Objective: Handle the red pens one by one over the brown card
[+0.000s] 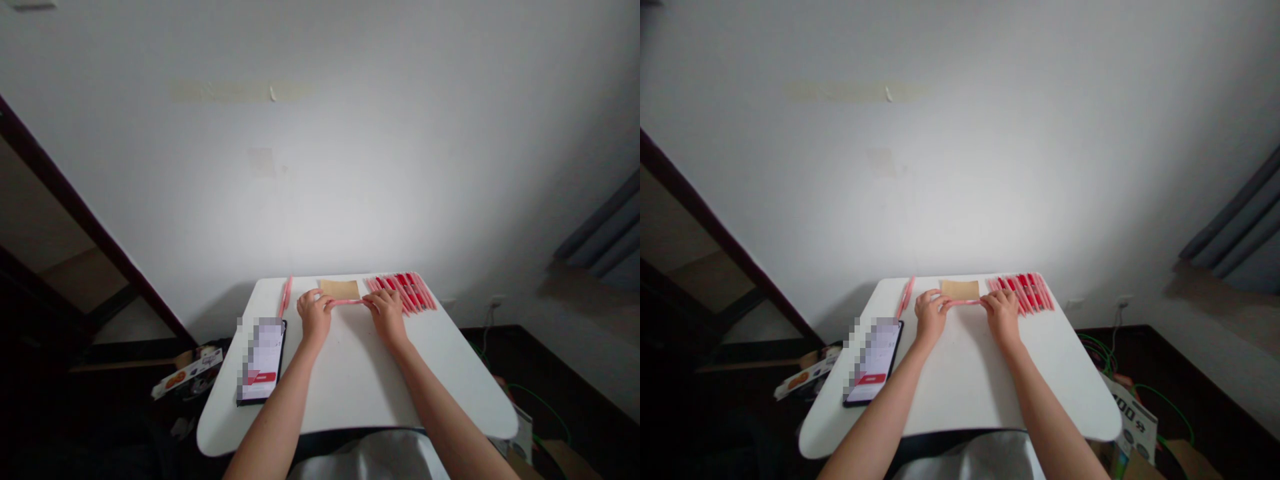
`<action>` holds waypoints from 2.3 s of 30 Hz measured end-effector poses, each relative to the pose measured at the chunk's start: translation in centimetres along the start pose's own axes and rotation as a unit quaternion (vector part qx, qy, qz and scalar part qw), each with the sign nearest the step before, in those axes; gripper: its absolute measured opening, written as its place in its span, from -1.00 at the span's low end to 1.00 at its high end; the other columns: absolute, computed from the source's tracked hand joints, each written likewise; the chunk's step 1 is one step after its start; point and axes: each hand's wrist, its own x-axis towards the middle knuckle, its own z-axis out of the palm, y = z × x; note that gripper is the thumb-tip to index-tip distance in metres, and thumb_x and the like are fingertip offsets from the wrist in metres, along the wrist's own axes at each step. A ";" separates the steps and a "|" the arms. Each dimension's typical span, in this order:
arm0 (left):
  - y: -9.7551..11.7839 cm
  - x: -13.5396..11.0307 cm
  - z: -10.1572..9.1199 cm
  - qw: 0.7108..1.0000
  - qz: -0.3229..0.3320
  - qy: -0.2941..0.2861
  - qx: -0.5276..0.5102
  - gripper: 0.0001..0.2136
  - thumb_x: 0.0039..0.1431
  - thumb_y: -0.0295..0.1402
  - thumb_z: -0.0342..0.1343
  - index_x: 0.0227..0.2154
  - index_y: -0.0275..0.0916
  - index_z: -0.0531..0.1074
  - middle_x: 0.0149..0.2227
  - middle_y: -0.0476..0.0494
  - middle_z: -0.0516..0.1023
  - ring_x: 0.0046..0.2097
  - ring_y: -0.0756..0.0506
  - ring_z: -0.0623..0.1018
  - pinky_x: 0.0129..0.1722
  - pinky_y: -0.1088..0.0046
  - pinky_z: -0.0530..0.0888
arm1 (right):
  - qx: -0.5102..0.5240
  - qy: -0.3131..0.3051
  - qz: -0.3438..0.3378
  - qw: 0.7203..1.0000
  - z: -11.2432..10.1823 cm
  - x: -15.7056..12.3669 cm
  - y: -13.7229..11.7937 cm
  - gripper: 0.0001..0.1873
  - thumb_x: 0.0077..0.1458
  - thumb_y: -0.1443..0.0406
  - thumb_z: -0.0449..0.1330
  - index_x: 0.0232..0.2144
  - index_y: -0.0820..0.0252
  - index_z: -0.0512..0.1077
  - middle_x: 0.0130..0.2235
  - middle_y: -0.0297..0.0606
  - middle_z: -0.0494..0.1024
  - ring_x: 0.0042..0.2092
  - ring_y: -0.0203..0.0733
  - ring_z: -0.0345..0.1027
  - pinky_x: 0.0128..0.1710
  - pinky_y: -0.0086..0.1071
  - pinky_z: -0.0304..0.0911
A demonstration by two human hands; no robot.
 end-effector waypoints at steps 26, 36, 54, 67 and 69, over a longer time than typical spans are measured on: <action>0.8 -0.1 -0.5 0.998 -0.025 -0.057 0.023 -0.85 0.17 -0.34 0.08 -0.35 -0.12 0.57 0.03 -0.17 0.41 0.11 -0.25 0.29 0.14 -0.01 0.20 | 0.045 -0.021 -0.009 0.999 0.1 0.1 0.1 -0.82 0.21 0.25 0.10 -0.30 0.10 0.51 -0.24 -0.20 0.51 -0.12 -0.04 0.21 -0.07 -0.17 0.12; 0.4 -0.2 -0.1 0.999 0.021 -0.030 -0.002 -0.90 0.14 -0.31 0.13 -0.36 -0.10 0.54 0.03 -0.17 0.39 0.10 -0.20 0.32 0.12 0.08 0.23 | 0.084 -0.041 0.025 0.995 0.4 0.0 0.3 -0.78 0.23 0.25 0.05 -0.30 0.11 0.50 -0.27 -0.18 0.53 -0.11 -0.03 0.20 -0.10 -0.19 0.14; 0.2 -0.2 -0.1 0.999 0.010 -0.036 0.007 -0.91 0.09 -0.30 0.19 -0.34 -0.09 0.56 0.07 -0.15 0.37 0.11 -0.22 0.30 0.15 0.07 0.21 | 0.120 -0.043 0.052 0.990 0.2 0.1 0.2 -0.69 0.25 0.17 0.01 -0.34 0.10 0.53 -0.34 -0.18 0.54 -0.13 -0.02 0.22 -0.09 -0.16 0.14; 0.3 0.0 -0.3 1.000 -0.009 -0.007 0.001 -0.89 0.08 -0.26 0.20 -0.35 -0.06 0.59 0.02 -0.16 0.42 0.08 -0.23 0.33 0.12 0.07 0.24 | 0.093 -0.040 0.073 0.992 0.2 -0.3 -0.4 -0.75 0.17 0.17 0.12 -0.13 0.10 0.45 -0.23 -0.14 0.43 -0.10 -0.04 0.24 -0.13 -0.19 0.22; 0.3 0.0 -0.3 1.000 -0.012 -0.008 0.002 -0.90 0.08 -0.26 0.20 -0.35 -0.06 0.60 0.02 -0.15 0.42 0.08 -0.23 0.33 0.13 0.07 0.23 | 0.090 -0.043 0.073 0.992 0.3 -0.3 -0.4 -0.78 0.16 0.20 0.12 -0.16 0.10 0.44 -0.23 -0.15 0.42 -0.10 -0.05 0.25 -0.13 -0.19 0.22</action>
